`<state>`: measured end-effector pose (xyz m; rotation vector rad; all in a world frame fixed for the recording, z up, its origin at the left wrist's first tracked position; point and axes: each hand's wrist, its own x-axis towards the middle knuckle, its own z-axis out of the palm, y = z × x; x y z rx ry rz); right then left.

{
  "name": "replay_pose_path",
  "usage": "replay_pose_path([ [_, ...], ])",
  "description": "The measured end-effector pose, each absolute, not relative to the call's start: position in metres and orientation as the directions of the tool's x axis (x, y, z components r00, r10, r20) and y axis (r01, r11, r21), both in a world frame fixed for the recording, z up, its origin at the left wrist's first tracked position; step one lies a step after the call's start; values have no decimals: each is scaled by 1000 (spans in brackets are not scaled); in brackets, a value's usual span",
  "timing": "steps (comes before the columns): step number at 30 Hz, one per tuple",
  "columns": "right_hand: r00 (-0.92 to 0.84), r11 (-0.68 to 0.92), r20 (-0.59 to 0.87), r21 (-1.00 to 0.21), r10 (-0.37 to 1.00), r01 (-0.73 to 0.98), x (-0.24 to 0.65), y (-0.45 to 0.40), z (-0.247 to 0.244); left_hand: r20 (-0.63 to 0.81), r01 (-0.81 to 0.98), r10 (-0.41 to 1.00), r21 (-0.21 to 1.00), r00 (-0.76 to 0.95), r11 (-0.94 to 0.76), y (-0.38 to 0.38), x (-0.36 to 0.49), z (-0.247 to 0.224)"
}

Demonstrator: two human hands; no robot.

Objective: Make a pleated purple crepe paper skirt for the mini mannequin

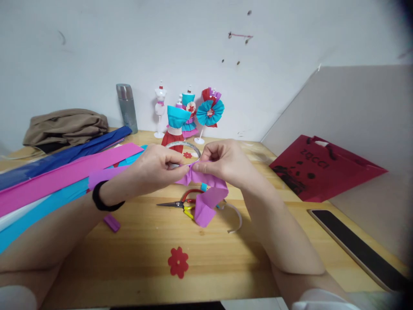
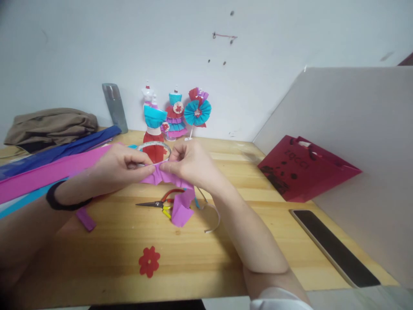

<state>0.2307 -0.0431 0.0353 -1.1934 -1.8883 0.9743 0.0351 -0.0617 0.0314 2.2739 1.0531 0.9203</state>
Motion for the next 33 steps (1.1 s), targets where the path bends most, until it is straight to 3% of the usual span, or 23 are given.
replay_pose_path([
  [7, -320, 330, 203, -845, 925, 420, 227, -43, 32, 303, 506, 860, 709, 410, -491, -58, 36, 27],
  [14, -409, 438, 276, -814, 870, 382, 231, -49, 37, 294, 550, 882, 696, 368, -462, -57, 37, 32],
  [22, -380, 479, 324, -755, 866, 449, 230, -54, 38, 302, 585, 898, 682, 322, -439, -59, 36, 32],
  [33, -445, 472, 302, -813, 843, 342, 230, -53, 36, 313, 553, 888, 698, 336, -455, -59, 36, 33],
])
